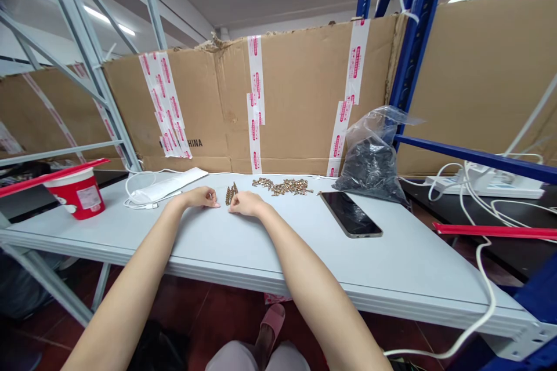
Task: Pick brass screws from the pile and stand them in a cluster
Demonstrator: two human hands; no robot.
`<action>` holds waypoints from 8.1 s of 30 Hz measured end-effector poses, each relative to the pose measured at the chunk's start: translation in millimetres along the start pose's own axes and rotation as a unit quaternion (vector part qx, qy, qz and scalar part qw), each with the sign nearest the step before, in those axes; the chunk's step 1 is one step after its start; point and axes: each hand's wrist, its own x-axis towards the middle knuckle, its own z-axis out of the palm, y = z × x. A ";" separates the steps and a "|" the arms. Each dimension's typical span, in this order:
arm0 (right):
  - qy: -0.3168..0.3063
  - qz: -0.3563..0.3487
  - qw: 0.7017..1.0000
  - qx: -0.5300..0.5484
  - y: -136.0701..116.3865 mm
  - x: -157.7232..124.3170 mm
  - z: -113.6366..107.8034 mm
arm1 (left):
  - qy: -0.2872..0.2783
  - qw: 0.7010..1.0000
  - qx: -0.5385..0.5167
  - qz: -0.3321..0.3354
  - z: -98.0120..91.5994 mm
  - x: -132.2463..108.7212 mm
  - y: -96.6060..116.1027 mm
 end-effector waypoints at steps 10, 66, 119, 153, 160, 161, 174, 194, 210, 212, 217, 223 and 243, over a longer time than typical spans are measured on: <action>-0.011 -0.028 0.999 0.030 2.4 -0.1 1.5 | 0.251 0.957 0.135 -0.058 14.4 15.4 -1.0; 0.230 0.069 0.969 -0.049 30.7 -7.7 -29.6 | 0.367 0.881 0.196 0.226 27.5 -17.8 66.5; 0.192 -0.019 0.863 0.468 23.2 0.8 -21.3 | 0.336 0.832 0.356 0.261 31.3 -6.9 58.8; 0.137 -0.051 0.811 0.566 -0.6 -16.5 -35.4 | 0.405 0.820 0.309 0.262 25.6 -12.8 57.0; 0.153 -0.058 0.796 0.583 -12.2 -17.6 -39.3 | 0.452 0.821 0.265 0.226 25.3 -18.0 64.3; 0.157 -0.063 0.794 0.584 -14.6 -17.5 -39.8 | 0.462 0.819 0.259 0.221 25.2 -18.4 64.9; 0.263 -0.091 0.768 0.577 -26.1 2.0 -23.1 | 0.491 0.836 0.192 0.152 25.8 -17.4 72.6; 0.271 -0.112 0.785 0.546 -22.7 1.6 -21.1 | 0.464 0.848 0.164 0.199 27.6 -14.3 62.8; 0.220 -0.148 0.904 0.335 -21.3 -9.7 -29.6 | 0.552 0.768 0.211 0.247 29.2 -3.1 49.0; 0.194 -0.155 0.901 0.356 -20.8 -9.2 -29.0 | 0.555 0.767 0.216 0.240 27.6 -6.8 51.6; 0.179 -0.158 0.886 0.397 -22.1 -5.7 -26.8 | 0.546 0.771 0.245 0.216 23.4 -17.9 58.3; 0.209 -0.139 0.878 0.408 -14.8 2.0 -20.9 | 0.527 0.788 0.241 0.207 21.9 -18.7 56.8; 0.216 -0.060 0.922 0.316 0.9 -5.3 -28.8 | 0.408 0.799 0.381 0.224 19.7 -20.1 57.1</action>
